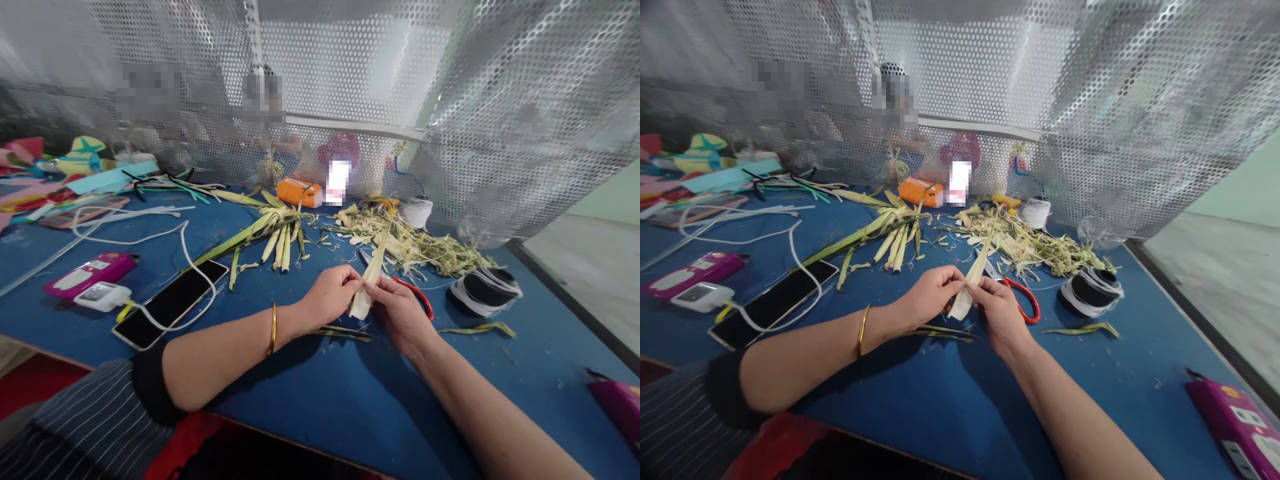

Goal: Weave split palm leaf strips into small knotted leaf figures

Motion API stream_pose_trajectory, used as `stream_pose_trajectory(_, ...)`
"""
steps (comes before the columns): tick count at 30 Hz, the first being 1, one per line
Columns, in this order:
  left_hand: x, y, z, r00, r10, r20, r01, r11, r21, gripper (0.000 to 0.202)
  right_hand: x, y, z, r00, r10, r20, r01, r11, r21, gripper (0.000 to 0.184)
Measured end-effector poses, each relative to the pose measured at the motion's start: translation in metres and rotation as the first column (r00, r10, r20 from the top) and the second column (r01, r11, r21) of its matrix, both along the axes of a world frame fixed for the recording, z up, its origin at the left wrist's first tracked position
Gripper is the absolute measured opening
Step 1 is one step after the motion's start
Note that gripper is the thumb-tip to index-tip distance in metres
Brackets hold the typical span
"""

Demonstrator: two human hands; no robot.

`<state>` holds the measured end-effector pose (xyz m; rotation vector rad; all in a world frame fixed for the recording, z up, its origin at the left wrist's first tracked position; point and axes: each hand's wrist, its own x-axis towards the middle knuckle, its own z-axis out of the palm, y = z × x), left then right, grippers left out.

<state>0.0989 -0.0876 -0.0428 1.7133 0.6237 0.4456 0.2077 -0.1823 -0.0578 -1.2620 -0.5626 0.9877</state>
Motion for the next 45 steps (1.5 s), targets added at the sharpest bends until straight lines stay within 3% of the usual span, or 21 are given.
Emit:
stream_pose_trajectory(6,-0.001,-0.005,0.005,0.999,0.027,0.042,-0.026,0.999,-0.031,0.015,-0.002,0.001,0.001,0.996,0.043,-0.072,-0.041,0.999,0.025,0.03)
stream_pose_trajectory(14,0.002,-0.01,0.011,0.994,0.082,0.069,-0.065,0.974,-0.218,0.014,-0.008,0.002,-0.001,0.986,0.056,-0.155,-0.041,0.994,0.099,0.029)
stream_pose_trajectory(19,0.002,-0.01,0.011,0.995,0.091,0.042,-0.082,0.979,-0.184,0.014,-0.009,0.002,-0.003,0.992,0.03,-0.123,-0.016,0.993,0.114,0.027)
stream_pose_trajectory(25,0.001,-0.003,0.008,0.995,0.092,0.027,-0.092,0.996,-0.009,0.012,-0.006,0.001,0.002,0.999,0.014,-0.047,-0.007,0.99,0.141,0.025)
stream_pose_trajectory(28,0.0,0.003,0.007,0.994,0.103,-0.026,-0.098,0.985,0.141,0.011,-0.005,0.0,0.006,1.0,0.011,-0.019,-0.007,0.984,0.18,0.026)
stream_pose_trajectory(32,-0.004,0.013,0.01,0.989,0.135,-0.057,-0.101,0.913,0.395,0.01,-0.003,-0.002,0.011,0.993,0.006,-0.115,0.018,0.978,0.206,0.022)
stream_pose_trajectory(39,-0.007,0.048,0.016,0.945,0.282,-0.165,-0.115,0.759,0.641,0.017,0.009,-0.006,0.022,0.974,0.024,-0.224,0.04,0.96,0.278,0.017)
stream_pose_trajectory(42,-0.01,0.071,0.014,0.885,0.392,-0.25,-0.112,0.702,0.703,0.018,0.016,-0.012,0.033,0.968,0.061,-0.242,0.023,0.943,0.331,0.017)
stream_pose_trajectory(45,-0.016,0.092,0.013,0.843,0.443,-0.305,-0.099,0.685,0.721,0.018,0.023,-0.018,0.046,0.981,0.059,-0.185,0.024,0.909,0.415,0.018)
